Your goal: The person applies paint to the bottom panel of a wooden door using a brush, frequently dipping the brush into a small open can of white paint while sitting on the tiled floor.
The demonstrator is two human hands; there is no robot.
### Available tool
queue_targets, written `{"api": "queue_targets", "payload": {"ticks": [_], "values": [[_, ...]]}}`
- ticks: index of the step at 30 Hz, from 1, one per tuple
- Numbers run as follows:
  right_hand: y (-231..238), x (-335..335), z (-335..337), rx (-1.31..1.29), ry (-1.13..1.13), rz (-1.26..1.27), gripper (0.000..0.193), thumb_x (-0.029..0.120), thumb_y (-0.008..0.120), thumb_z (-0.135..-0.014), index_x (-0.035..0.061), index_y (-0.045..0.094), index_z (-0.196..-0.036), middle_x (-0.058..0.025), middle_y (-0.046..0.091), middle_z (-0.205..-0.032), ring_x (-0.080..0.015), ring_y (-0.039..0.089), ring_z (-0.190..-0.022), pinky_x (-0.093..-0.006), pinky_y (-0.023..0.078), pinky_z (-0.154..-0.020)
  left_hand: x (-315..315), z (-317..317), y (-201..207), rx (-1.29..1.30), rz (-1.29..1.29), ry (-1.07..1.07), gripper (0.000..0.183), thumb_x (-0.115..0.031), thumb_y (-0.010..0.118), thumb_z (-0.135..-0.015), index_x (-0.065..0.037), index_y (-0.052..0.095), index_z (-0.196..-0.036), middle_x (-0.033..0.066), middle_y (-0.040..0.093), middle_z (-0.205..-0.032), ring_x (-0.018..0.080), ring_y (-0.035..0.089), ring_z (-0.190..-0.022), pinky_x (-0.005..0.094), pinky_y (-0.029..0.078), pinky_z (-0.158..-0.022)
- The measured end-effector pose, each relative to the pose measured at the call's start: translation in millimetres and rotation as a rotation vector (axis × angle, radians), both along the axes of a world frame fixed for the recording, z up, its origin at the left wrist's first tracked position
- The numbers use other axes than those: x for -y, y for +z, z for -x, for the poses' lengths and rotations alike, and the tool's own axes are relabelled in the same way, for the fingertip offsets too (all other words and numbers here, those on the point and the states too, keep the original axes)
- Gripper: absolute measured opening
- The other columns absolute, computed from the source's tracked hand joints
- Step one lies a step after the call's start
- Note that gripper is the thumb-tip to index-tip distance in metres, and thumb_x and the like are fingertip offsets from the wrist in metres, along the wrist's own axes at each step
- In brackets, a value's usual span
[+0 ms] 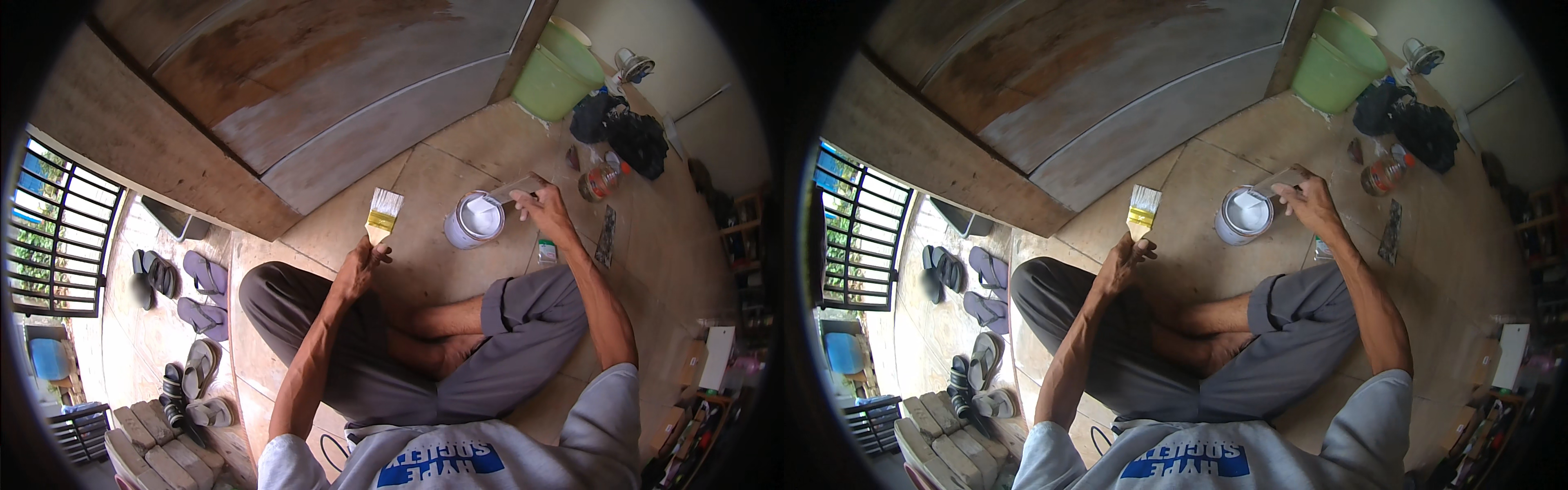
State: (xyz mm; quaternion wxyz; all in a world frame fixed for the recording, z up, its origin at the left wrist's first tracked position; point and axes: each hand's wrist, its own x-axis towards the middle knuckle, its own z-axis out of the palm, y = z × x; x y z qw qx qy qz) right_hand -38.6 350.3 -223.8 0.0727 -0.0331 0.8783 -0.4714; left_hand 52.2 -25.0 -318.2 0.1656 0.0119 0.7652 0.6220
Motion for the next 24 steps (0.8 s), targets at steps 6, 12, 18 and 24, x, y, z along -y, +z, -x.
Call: {"api": "queue_targets", "payload": {"ticks": [6, 12, 18, 24], "values": [[-14.1, 16.5, 5.2, -0.295, 0.42, -0.347, 0.027, 0.013, 0.068, -0.087, -0.007, 0.066, -0.104, -0.0177, 0.062, -0.098, -0.0273, 0.064, -0.084, -0.036, 0.048, -0.078, 0.4, -0.5, -2.6, 0.001, 0.003, -0.006, 0.049, -0.04, 0.046, -0.104, 0.001, 0.046, -0.132, 0.0183, 0.066, -0.113, 0.0239, 0.066, -0.101, 0.0375, 0.046, -0.093], [-4.0, 24.8, 2.0, 0.11, 0.009, -0.314, 0.033, 0.021, 0.069, -0.09, -0.0096, 0.062, -0.081, -0.0201, 0.061, -0.074, -0.0235, 0.064, -0.066, -0.0368, 0.052, -0.058, 0.6, -0.8, 1.6, 0.012, -0.007, 0.008, 0.048, -0.039, 0.046, -0.105, 0.001, 0.047, -0.132, 0.0177, 0.066, -0.112, 0.0242, 0.066, -0.1, 0.0382, 0.046, -0.092], [-43.6, -8.5, 5.1, 0.193, -0.41, 0.485, 0.031, 0.023, 0.069, -0.092, -0.0021, 0.062, -0.075, -0.0058, 0.058, -0.065, -0.0119, 0.055, -0.053, -0.0268, 0.046, -0.046, -2.9, 0.4, 5.1, 0.007, -0.014, -0.008, 0.048, -0.038, 0.046, -0.105, 0.0, 0.046, -0.134, 0.0168, 0.065, -0.111, 0.0236, 0.066, -0.098, 0.0382, 0.047, -0.091], [-13.6, 7.3, -0.1, 0.064, -0.138, 0.089, 0.027, 0.021, 0.07, -0.09, -0.0046, 0.066, -0.087, -0.0119, 0.063, -0.08, -0.0168, 0.06, -0.063, -0.0328, 0.049, -0.053, -3.3, -1.6, 8.5, 0.008, 0.009, -0.002, 0.049, -0.038, 0.046, -0.105, 0.001, 0.044, -0.135, 0.0149, 0.064, -0.109, 0.0232, 0.066, -0.096, 0.0381, 0.048, -0.09]]}}
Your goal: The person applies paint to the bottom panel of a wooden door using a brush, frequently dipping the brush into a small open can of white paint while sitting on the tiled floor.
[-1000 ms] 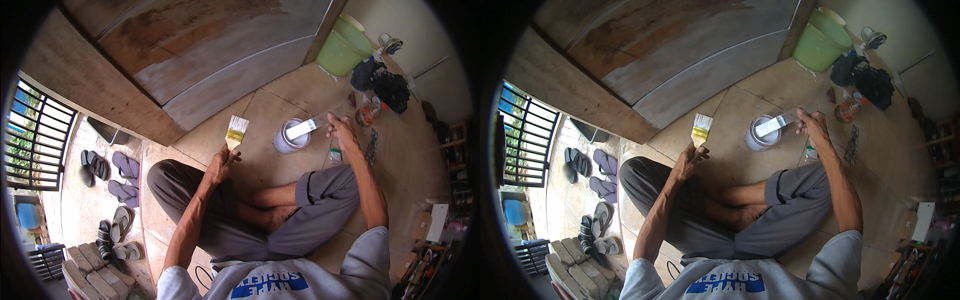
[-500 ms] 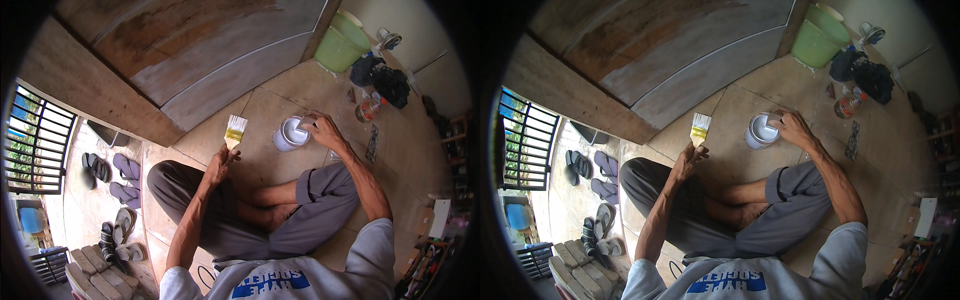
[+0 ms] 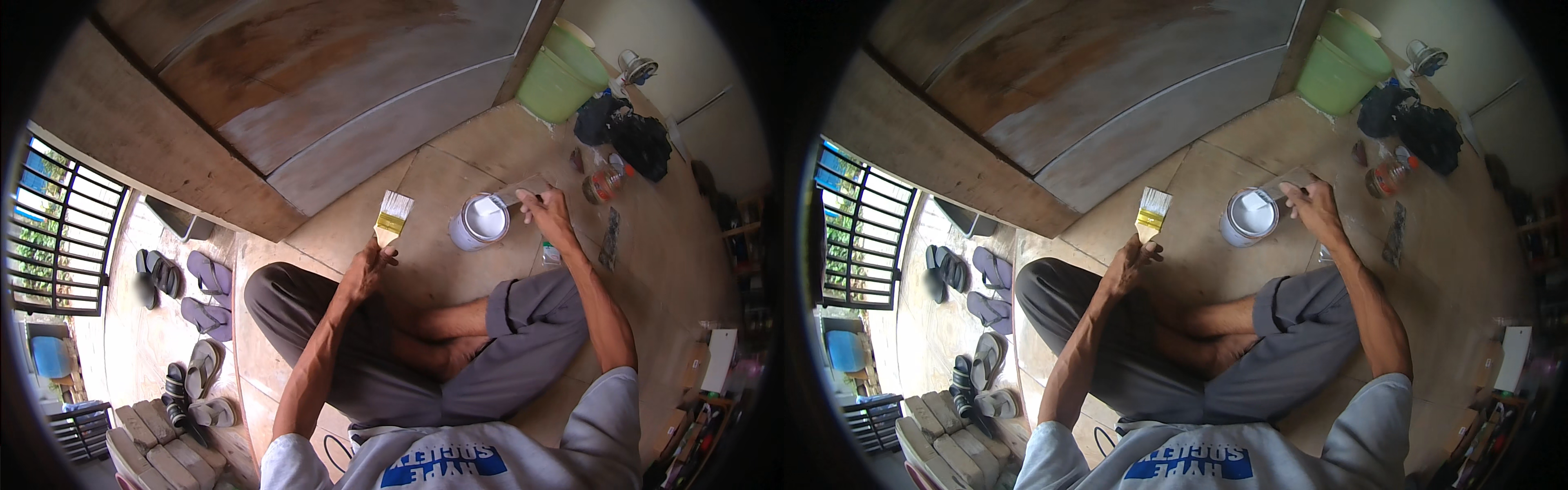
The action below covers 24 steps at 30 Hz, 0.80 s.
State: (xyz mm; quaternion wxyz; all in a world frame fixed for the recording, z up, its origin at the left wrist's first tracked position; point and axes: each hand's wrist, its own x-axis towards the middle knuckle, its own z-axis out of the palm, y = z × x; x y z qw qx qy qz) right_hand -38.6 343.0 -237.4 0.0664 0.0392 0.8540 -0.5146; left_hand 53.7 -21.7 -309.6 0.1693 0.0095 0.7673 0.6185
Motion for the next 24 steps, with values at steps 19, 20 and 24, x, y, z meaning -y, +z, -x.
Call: {"api": "queue_targets", "payload": {"ticks": [19, 20, 24], "values": [[-32.0, -19.3, 0.9, 0.15, -0.243, 0.353, 0.026, 0.021, 0.071, -0.091, 0.0008, 0.061, -0.076, -0.0065, 0.059, -0.067, -0.013, 0.055, -0.055, -0.0289, 0.045, -0.044, 0.7, 0.5, -7.4, -0.006, 0.01, -0.014, 0.048, -0.036, 0.047, -0.105, 0.002, 0.045, -0.134, 0.0146, 0.066, -0.105, 0.0221, 0.066, -0.094, 0.0378, 0.049, -0.089], [-30.9, -19.4, 1.9, 0.142, -0.313, 0.425, 0.026, 0.021, 0.071, -0.091, 0.0023, 0.061, -0.076, -0.0051, 0.058, -0.067, -0.0128, 0.053, -0.054, -0.0275, 0.045, -0.044, 1.8, -0.3, -7.5, -0.005, -0.013, -0.002, 0.048, -0.036, 0.047, -0.105, 0.002, 0.045, -0.134, 0.0141, 0.065, -0.105, 0.0217, 0.066, -0.095, 0.0377, 0.049, -0.089], [-19.7, -26.4, 1.8, 0.049, -0.235, 0.425, 0.026, 0.021, 0.071, -0.091, 0.0032, 0.062, -0.075, -0.0064, 0.059, -0.069, -0.0108, 0.054, -0.056, -0.0289, 0.045, -0.045, 0.4, 0.8, -4.9, 0.001, 0.004, -0.004, 0.047, -0.035, 0.047, -0.105, 0.001, 0.045, -0.135, 0.0138, 0.065, -0.105, 0.0212, 0.066, -0.095, 0.0377, 0.048, -0.089]]}}
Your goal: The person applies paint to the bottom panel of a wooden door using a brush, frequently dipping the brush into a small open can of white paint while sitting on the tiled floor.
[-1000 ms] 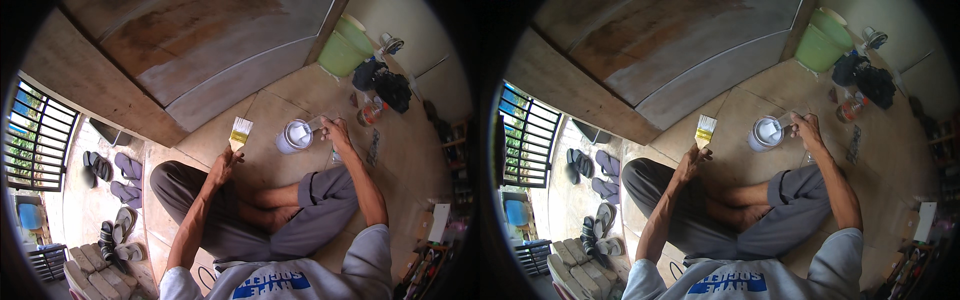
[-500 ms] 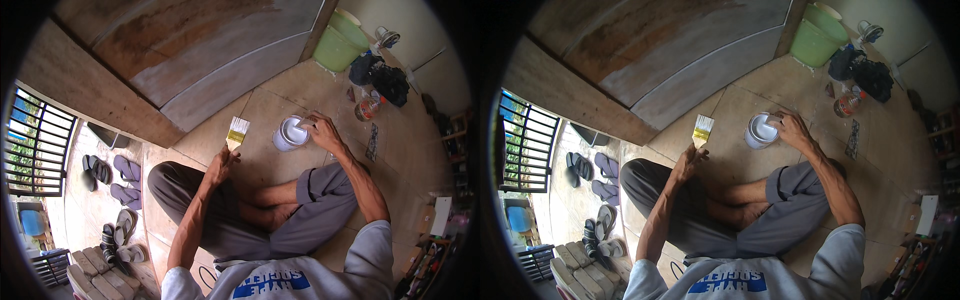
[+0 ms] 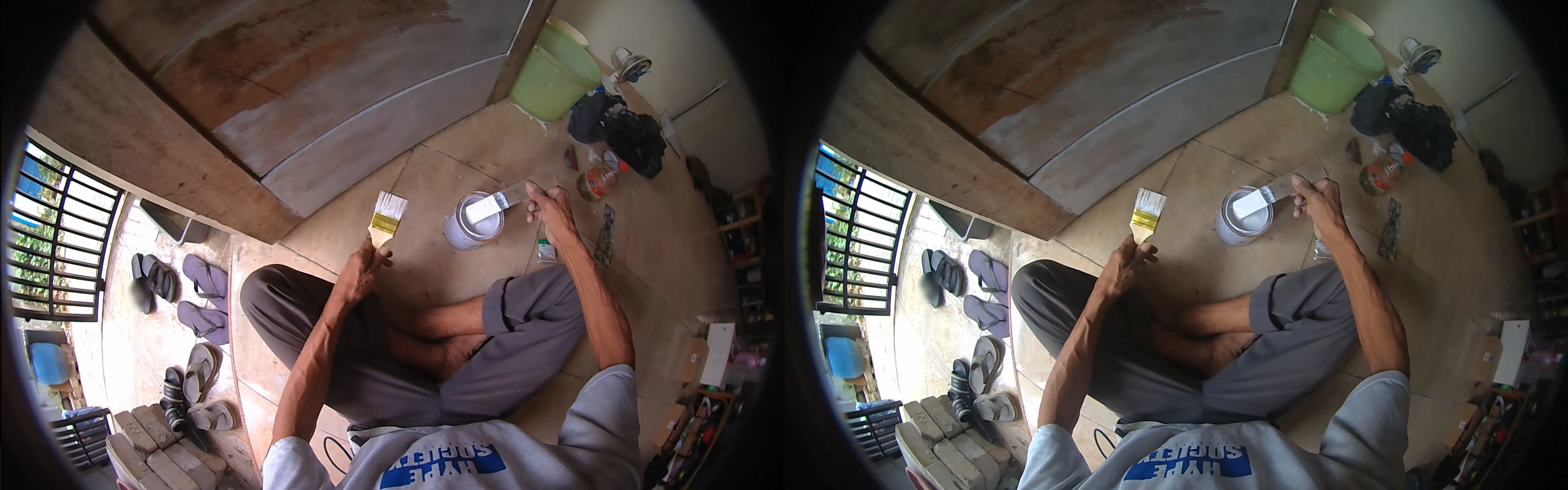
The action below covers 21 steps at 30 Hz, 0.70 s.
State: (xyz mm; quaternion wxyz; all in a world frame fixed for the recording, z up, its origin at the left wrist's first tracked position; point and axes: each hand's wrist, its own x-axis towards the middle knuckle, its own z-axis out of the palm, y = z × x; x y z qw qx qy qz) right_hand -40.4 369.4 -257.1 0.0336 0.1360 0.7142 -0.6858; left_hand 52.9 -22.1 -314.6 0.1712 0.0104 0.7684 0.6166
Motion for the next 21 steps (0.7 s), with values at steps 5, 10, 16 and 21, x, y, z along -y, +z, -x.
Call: {"api": "queue_targets", "payload": {"ticks": [5, 10, 16, 21], "values": [[12.6, 22.6, -1.6, -0.278, 0.374, -0.642, 0.024, 0.019, 0.07, -0.089, -0.0056, 0.067, -0.088, -0.015, 0.065, -0.09, -0.0232, 0.064, -0.075, -0.0359, 0.051, -0.066, 0.0, 2.5, -1.8, -0.006, 0.038, -0.027, 0.047, -0.035, 0.046, -0.105, 0.001, 0.044, -0.136, 0.0158, 0.066, -0.108, 0.0217, 0.066, -0.096, 0.038, 0.048, -0.09], [15.0, 41.1, -5.2, -0.507, 0.672, -0.837, 0.014, 0.005, 0.065, -0.087, -0.0003, 0.07, -0.1, -0.0155, 0.058, -0.093, -0.0306, 0.061, -0.084, -0.0376, 0.047, -0.077, 3.7, 0.3, -5.8, 0.004, 0.017, -0.017, 0.048, -0.036, 0.045, -0.105, 0.0, 0.044, -0.136, 0.0176, 0.066, -0.11, 0.023, 0.067, -0.098, 0.0381, 0.048, -0.09], [18.8, 38.7, -12.0, -0.377, 0.541, -0.815, 0.026, 0.016, 0.069, -0.086, -0.0076, 0.067, -0.098, -0.022, 0.065, -0.098, -0.0349, 0.064, -0.085, -0.0378, 0.049, -0.079, 2.1, 0.6, -4.4, 0.005, 0.01, -0.008, 0.048, -0.037, 0.046, -0.105, 0.001, 0.045, -0.135, 0.0177, 0.066, -0.11, 0.0245, 0.067, -0.097, 0.0385, 0.048, -0.09], [29.5, 52.1, -18.0, -0.187, 0.513, -0.792, 0.031, 0.02, 0.07, -0.087, -0.0095, 0.065, -0.095, -0.0249, 0.065, -0.087, -0.0349, 0.062, -0.076, -0.0387, 0.049, -0.075, 1.5, 1.3, -5.0, 0.003, 0.007, 0.0, 0.048, -0.036, 0.046, -0.105, 0.001, 0.045, -0.135, 0.017, 0.066, -0.109, 0.024, 0.067, -0.097, 0.0385, 0.048, -0.09]]}}
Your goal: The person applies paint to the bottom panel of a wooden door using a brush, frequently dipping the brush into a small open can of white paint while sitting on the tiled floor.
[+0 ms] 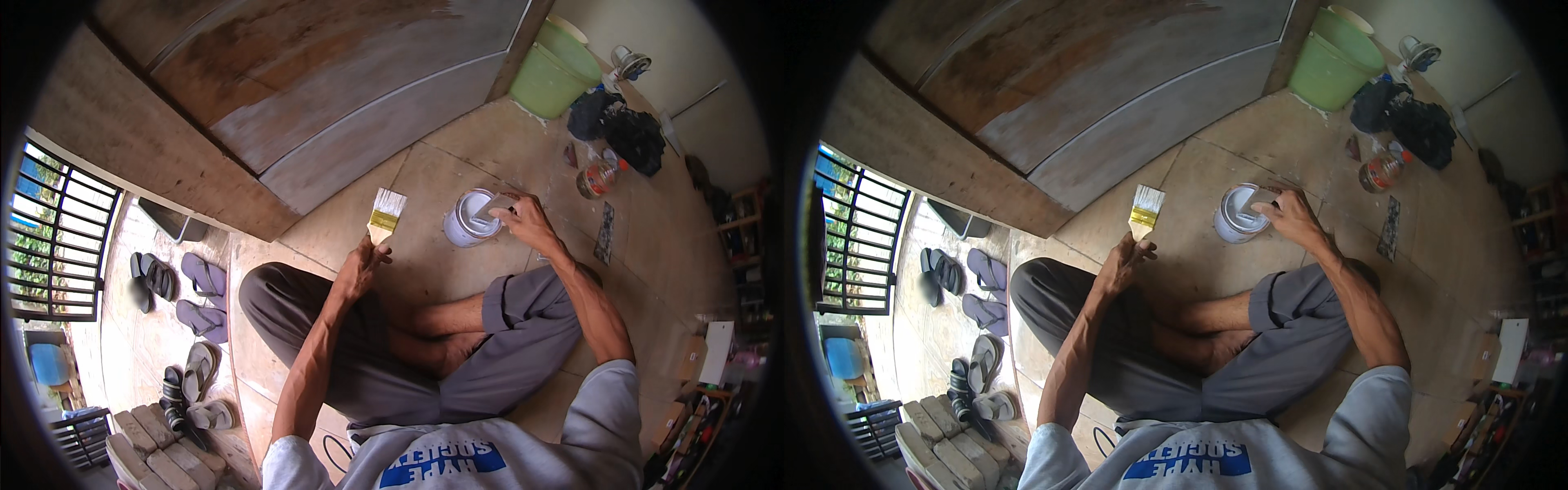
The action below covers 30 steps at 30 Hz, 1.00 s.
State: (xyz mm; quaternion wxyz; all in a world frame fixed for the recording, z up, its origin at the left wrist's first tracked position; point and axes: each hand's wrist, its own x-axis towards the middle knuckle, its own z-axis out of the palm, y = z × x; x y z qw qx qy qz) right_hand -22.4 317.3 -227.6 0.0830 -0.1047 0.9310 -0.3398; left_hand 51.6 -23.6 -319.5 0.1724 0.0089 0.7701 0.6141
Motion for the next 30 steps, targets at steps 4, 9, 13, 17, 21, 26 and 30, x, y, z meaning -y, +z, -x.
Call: {"api": "queue_targets", "payload": {"ticks": [4, 9, 13, 17, 21, 26, 30], "values": [[-7.3, 4.6, 5.6, -0.064, -0.038, 0.018, 0.032, 0.023, 0.071, -0.088, -0.0087, 0.064, -0.09, -0.0247, 0.062, -0.076, -0.0334, 0.056, -0.067, -0.0404, 0.047, -0.07, 1.3, -1.5, 0.1, -0.005, 0.005, -0.004, 0.047, -0.035, 0.046, -0.105, 0.0, 0.044, -0.136, 0.0169, 0.066, -0.11, 0.024, 0.067, -0.098, 0.0386, 0.048, -0.09], [-30.8, -9.5, 10.9, -0.113, -0.065, 0.109, 0.039, 0.028, 0.069, -0.089, -0.0089, 0.061, -0.079, -0.0262, 0.054, -0.067, -0.0314, 0.042, -0.058, -0.0418, 0.044, -0.062, -2.1, -2.7, 6.4, 0.0, 0.024, -0.001, 0.047, -0.035, 0.046, -0.105, 0.0, 0.044, -0.135, 0.0186, 0.067, -0.109, 0.0252, 0.067, -0.098, 0.0393, 0.049, -0.09], [-32.2, -3.6, 8.2, -0.201, -0.058, 0.115, 0.043, 0.03, 0.068, -0.091, -0.0092, 0.06, -0.077, -0.0237, 0.048, -0.062, -0.0275, 0.039, -0.056, -0.0415, 0.042, -0.059, 0.1, -0.2, 6.7, 0.004, 0.065, -0.018, 0.05, -0.041, 0.046, -0.104, 0.001, 0.046, -0.132, 0.0175, 0.066, -0.111, 0.0236, 0.066, -0.099, 0.037, 0.049, -0.087], [-27.0, 1.0, 7.8, -0.124, -0.091, 0.028, 0.044, 0.031, 0.067, -0.091, -0.0092, 0.058, -0.076, -0.0218, 0.045, -0.061, -0.025, 0.036, -0.057, -0.0408, 0.042, -0.058, 3.1, -0.2, 3.9, -0.002, 0.065, -0.028, 0.053, -0.044, 0.045, -0.103, 0.001, 0.047, -0.131, 0.0163, 0.067, -0.113, 0.0228, 0.066, -0.1, 0.0355, 0.049, -0.086], [-22.2, 1.8, 3.4, -0.149, -0.105, 0.064, 0.045, 0.032, 0.067, -0.091, -0.009, 0.058, -0.076, -0.0219, 0.043, -0.061, -0.0255, 0.034, -0.058, -0.0409, 0.041, -0.058, -0.5, -1.1, 8.6, 0.014, 0.02, -0.014, 0.054, -0.044, 0.045, -0.103, 0.002, 0.046, -0.132, 0.0163, 0.067, -0.113, 0.0227, 0.066, -0.1, 0.0353, 0.049, -0.087], [-34.1, -6.8, 3.3, -0.106, -0.149, -0.038, 0.039, 0.029, 0.068, -0.091, -0.0081, 0.061, -0.083, -0.0231, 0.046, -0.063, -0.0278, 0.035, -0.058, -0.0416, 0.042, -0.059, -1.7, -0.5, 8.7, 0.016, 0.003, -0.01, 0.053, -0.043, 0.046, -0.103, 0.002, 0.046, -0.132, 0.016, 0.066, -0.114, 0.0224, 0.065, -0.1, 0.0351, 0.049, -0.088], [-26.1, -3.2, 1.1, -0.183, -0.168, 0.053, 0.033, 0.025, 0.069, -0.09, -0.008, 0.063, -0.089, -0.025, 0.056, -0.074, -0.0344, 0.048, -0.063, -0.0417, 0.045, -0.065, -0.6, -0.2, 7.2, 0.011, 0.011, -0.013, 0.051, -0.04, 0.047, -0.104, 0.002, 0.046, -0.133, 0.0163, 0.066, -0.112, 0.023, 0.066, -0.099, 0.0363, 0.049, -0.088]]}}
